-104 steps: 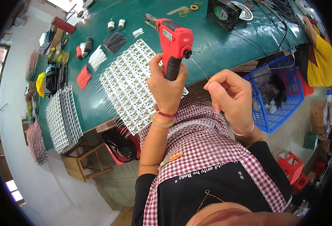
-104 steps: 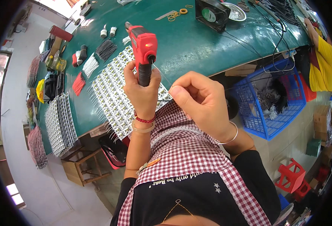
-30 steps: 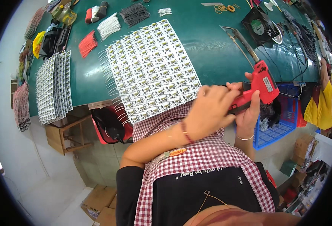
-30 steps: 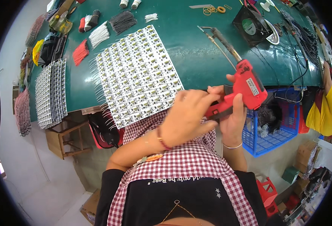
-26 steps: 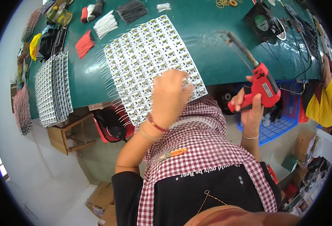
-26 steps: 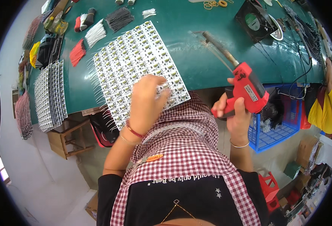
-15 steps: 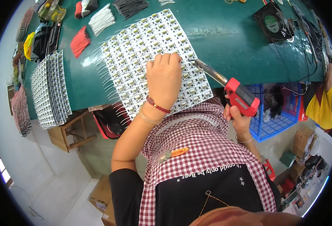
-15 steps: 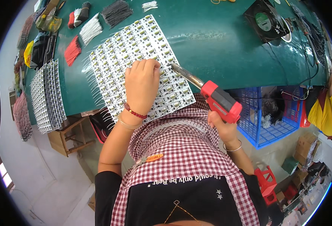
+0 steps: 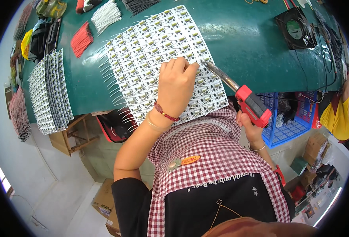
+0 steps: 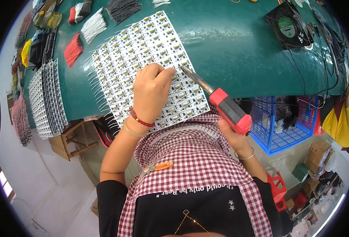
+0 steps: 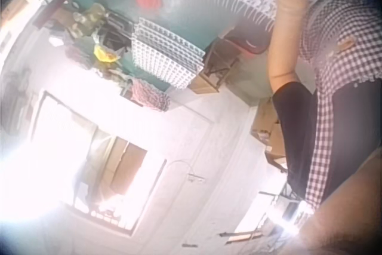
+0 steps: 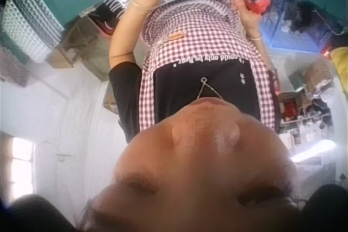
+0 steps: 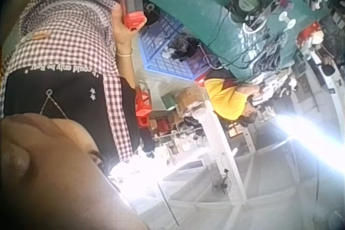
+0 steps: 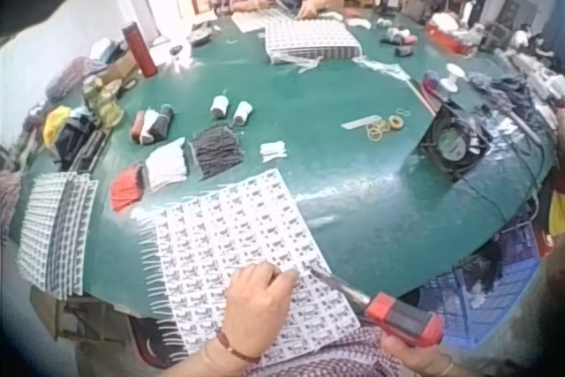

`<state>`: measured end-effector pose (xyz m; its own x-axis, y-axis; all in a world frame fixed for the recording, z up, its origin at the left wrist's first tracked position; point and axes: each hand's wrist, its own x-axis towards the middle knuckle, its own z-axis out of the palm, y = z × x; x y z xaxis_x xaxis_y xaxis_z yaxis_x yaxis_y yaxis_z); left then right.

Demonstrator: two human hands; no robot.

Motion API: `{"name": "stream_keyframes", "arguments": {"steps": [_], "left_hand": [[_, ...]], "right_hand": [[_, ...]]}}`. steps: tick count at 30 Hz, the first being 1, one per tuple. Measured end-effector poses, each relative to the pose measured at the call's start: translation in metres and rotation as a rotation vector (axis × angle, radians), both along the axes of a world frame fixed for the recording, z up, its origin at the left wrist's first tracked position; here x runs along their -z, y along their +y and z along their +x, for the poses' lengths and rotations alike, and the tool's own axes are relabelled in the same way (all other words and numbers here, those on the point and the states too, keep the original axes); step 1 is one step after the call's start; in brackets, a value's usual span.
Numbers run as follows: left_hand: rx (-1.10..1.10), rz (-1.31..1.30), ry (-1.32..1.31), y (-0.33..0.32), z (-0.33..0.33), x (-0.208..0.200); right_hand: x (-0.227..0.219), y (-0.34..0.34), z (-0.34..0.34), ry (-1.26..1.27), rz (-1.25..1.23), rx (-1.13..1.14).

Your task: The person uses a red soldering iron to apply heat to specific points on a white circuit board populated with electronic components. They repeatedly insert thin white wires into the board and solder them in place, working systematically across the grid of components.

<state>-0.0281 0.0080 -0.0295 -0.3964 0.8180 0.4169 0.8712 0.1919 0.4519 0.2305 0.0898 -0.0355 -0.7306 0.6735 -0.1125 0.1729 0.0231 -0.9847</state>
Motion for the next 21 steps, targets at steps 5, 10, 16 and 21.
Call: {"name": "stream_keyframes", "arguments": {"steps": [5, 10, 16, 21], "left_hand": [[-0.005, 0.012, -0.007, 0.0003, 0.001, -0.0002], [-0.007, 0.019, -0.003, 0.0003, 0.0018, 0.0003], [-0.007, 0.012, -0.008, -0.0009, 0.0031, 0.0002], [-0.006, 0.011, -0.014, -0.0011, 0.0042, -0.0004]], "right_hand": [[0.0057, 0.0016, 0.0057, -0.042, 0.118, -0.037], [0.0063, 0.0034, 0.0058, -0.026, 0.206, -0.068], [-0.0022, -0.0032, 0.0022, -0.016, 0.052, 0.001], [-0.0018, -0.0011, 0.0034, -0.028, 0.1, -0.047]]}}
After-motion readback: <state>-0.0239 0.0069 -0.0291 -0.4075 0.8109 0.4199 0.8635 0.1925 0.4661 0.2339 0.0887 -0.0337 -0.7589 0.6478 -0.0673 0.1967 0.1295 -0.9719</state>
